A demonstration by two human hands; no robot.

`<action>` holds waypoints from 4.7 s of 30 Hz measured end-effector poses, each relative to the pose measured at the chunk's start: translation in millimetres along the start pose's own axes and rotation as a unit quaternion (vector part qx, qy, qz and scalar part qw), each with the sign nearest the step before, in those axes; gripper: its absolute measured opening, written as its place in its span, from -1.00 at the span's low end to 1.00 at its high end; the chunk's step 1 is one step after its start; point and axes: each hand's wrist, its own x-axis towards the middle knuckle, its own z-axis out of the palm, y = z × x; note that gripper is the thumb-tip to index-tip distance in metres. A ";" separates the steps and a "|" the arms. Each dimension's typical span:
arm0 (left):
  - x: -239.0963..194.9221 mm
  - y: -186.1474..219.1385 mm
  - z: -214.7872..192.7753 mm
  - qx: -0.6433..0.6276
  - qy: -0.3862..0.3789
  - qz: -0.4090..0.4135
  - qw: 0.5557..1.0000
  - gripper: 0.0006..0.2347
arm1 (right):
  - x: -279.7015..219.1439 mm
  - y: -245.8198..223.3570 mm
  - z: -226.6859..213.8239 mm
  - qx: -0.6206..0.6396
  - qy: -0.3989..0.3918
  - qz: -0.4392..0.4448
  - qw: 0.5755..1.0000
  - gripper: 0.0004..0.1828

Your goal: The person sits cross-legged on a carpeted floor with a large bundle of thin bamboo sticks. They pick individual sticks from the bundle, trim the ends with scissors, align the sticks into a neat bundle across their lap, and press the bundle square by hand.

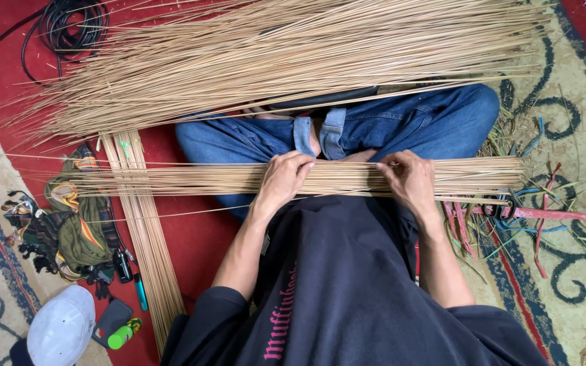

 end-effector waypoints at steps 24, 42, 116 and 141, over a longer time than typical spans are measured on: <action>-3.7 -12.8 0.3 0.056 0.064 0.011 0.996 -0.87 | -5.7 4.4 -20.9 -0.089 0.030 0.035 0.995 -0.80; -6.4 0.1 -10.2 0.030 -0.127 0.046 0.990 -0.33 | -10.8 31.4 -55.4 -0.150 -0.091 0.038 0.984 -0.70; 50.8 -102.3 -32.3 0.300 0.281 0.123 0.903 -0.90 | 133.8 -36.8 46.8 -0.226 0.287 -0.330 0.870 -0.93; 91.4 -110.5 -36.7 0.312 0.335 0.153 0.875 -0.92 | 160.2 -39.1 46.7 -0.199 0.264 -0.248 0.911 -0.83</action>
